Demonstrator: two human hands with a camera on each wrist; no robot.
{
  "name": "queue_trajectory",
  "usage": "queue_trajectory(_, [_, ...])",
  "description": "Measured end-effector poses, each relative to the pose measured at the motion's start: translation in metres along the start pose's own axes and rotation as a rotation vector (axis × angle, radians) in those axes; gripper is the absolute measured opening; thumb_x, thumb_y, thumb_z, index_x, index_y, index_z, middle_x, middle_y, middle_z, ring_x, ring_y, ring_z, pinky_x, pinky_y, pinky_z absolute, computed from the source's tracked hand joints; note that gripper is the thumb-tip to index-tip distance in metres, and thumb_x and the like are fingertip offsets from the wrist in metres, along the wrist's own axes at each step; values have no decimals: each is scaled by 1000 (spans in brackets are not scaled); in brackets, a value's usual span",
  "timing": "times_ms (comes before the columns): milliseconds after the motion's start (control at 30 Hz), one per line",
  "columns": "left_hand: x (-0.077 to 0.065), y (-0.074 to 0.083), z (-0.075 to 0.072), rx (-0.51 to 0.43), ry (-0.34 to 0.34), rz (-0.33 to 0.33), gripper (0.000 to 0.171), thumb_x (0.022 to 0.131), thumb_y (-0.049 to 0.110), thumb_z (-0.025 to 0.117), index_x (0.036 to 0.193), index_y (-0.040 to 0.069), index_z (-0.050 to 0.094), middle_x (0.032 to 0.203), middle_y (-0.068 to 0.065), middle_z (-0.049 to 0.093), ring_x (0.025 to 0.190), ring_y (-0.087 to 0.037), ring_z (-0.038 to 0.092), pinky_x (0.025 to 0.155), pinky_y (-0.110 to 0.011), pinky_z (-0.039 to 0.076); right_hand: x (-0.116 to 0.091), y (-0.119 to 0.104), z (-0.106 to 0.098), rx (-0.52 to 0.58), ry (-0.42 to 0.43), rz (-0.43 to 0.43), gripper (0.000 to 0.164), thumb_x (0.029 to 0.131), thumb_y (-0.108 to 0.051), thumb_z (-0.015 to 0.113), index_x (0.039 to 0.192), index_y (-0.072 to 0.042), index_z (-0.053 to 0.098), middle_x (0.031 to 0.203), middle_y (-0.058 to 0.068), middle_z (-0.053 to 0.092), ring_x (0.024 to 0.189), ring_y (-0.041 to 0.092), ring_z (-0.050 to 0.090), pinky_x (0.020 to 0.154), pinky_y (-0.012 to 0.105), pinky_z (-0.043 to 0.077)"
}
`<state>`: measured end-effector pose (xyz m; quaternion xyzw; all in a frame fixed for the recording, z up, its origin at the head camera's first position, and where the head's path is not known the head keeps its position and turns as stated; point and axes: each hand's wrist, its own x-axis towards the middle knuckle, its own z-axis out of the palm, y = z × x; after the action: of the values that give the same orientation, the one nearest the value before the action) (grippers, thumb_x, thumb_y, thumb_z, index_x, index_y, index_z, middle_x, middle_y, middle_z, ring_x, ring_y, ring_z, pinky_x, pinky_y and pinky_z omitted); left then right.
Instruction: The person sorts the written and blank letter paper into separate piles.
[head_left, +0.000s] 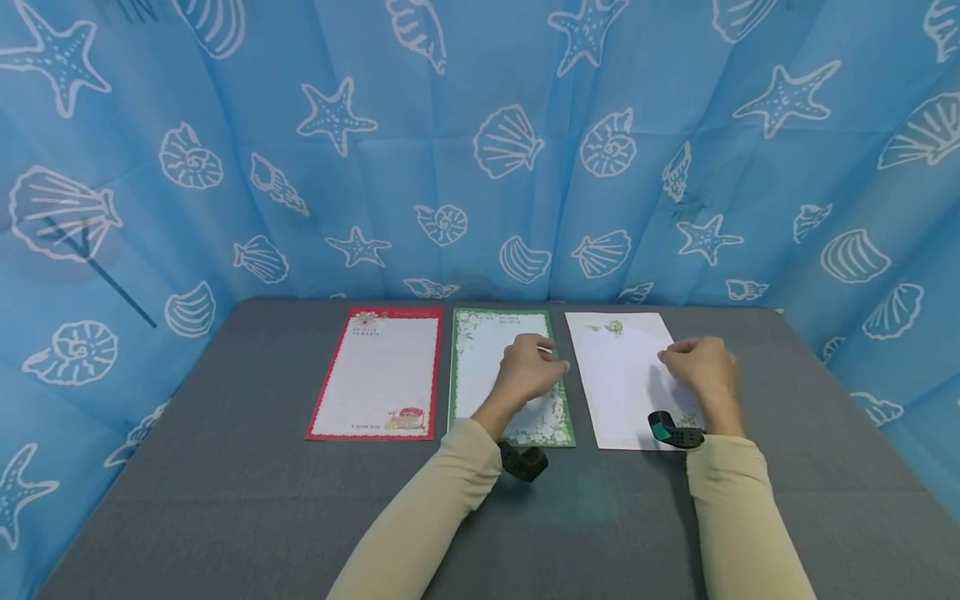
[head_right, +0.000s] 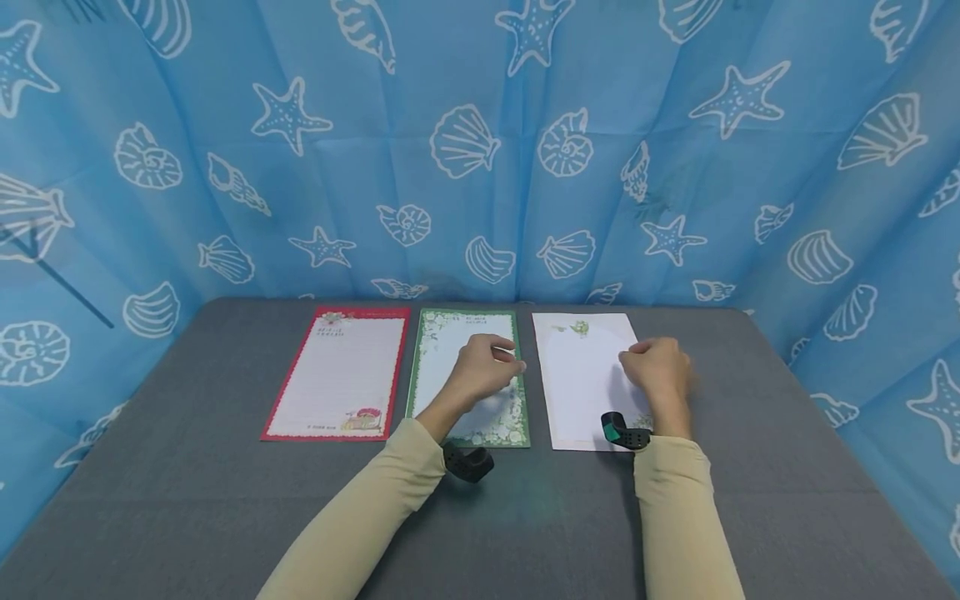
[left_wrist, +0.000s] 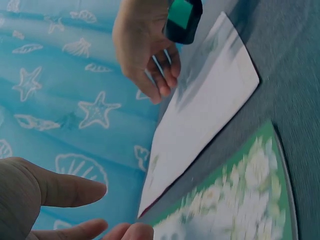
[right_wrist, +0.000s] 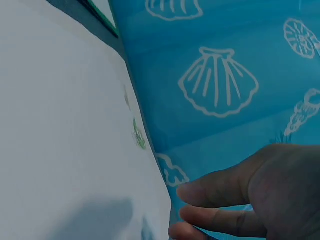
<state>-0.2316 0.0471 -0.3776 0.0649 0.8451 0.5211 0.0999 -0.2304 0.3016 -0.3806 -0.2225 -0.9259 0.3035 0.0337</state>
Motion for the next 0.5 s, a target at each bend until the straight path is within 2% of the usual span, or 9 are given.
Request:
queue_trajectory(133, [-1, -8, -12, 26, 42, 19, 40, 95, 21, 71, 130, 4, 66, 110, -7, 71, 96, -25, 68, 81, -40, 55, -3, -10, 9, -12, -1, -69, 36, 96, -23, 64, 114, 8, 70, 120, 30, 63, 111, 48, 54, 87, 58, 44])
queue_trajectory(300, [-4, -18, -29, 65, 103, 52, 40, 93, 21, 72, 128, 3, 67, 108, -7, 72, 97, -26, 69, 83, -42, 55, -9, -25, 23, -26, 13, -177, 34, 94, -21, 65, 112, 7, 70, 108, 27, 68, 101, 45, 59, 82, 56, 45])
queue_trajectory(500, [-8, -28, -52, 69, 164, 62, 40, 94, 19, 71, 128, 0, 66, 108, -12, 72, 100, -30, 67, 82, -45, 55, -13, -36, 35, -17, 25, -310, 30, 92, -20, 68, 107, 6, 72, 98, 22, 72, 92, 42, 65, 76, 52, 47])
